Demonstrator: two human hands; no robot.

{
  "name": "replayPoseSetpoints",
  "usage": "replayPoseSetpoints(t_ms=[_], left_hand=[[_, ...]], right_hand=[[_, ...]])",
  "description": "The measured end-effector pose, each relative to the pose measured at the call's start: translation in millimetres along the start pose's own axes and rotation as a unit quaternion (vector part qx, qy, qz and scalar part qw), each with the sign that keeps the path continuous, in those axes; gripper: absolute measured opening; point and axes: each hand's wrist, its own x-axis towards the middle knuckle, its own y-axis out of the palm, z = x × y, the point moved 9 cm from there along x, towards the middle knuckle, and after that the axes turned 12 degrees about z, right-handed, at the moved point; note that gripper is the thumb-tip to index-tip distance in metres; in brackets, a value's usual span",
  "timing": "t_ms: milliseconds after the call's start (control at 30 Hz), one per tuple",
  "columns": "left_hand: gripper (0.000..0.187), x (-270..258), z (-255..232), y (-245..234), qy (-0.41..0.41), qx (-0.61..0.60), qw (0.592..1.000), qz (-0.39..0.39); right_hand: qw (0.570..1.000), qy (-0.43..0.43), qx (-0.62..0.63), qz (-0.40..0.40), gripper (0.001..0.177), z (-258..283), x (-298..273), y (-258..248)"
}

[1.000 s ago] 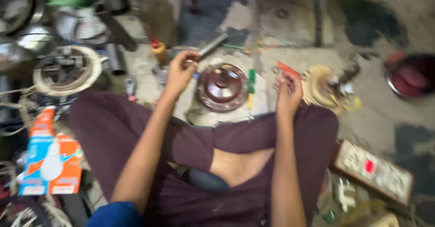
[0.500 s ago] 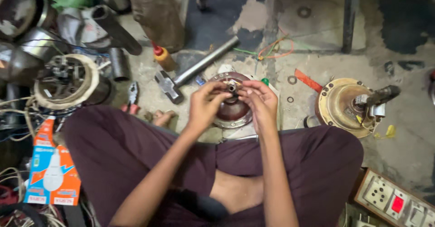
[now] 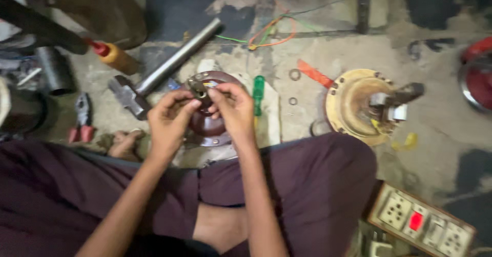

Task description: The person disassembles and works on a ceiling fan motor, using a screwdriver to remove and replace screws and a wire, and manipulating small parts like a washer and a spring by hand.

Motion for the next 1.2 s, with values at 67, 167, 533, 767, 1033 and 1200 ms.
replayPoseSetpoints(t_ms=[67,167,533,767,1033,1200], left_hand=[[0.017,0.9,0.7,1.4,0.016,-0.024,1.000,0.011],[0.018,1.7,4.2,-1.7,0.025,-0.053,0.998,0.009],[0.008,-1.9,-17.9,0.5,0.081,-0.031,0.996,0.002],[0.007,-1.9,-21.3,0.0,0.087,-0.025,0.996,-0.002],[0.007,-1.8,-28.0,1.3,0.087,0.012,0.996,-0.009],[0.006,-2.2,-26.0,-0.2,0.083,-0.006,0.997,-0.005]], right_hand=[[1.000,-0.020,0.002,0.019,0.015,2.0,0.9,4.6],[0.995,-0.054,0.049,0.071,0.023,17.9,-0.3,14.5],[0.995,-0.043,0.087,0.017,0.041,27.0,-10.5,15.9],[0.996,-0.027,0.080,0.017,0.044,27.2,-12.9,14.7],[0.998,-0.011,0.062,0.028,0.053,30.1,-10.7,16.9],[0.998,-0.025,0.035,0.048,0.057,29.8,-14.7,19.4]])
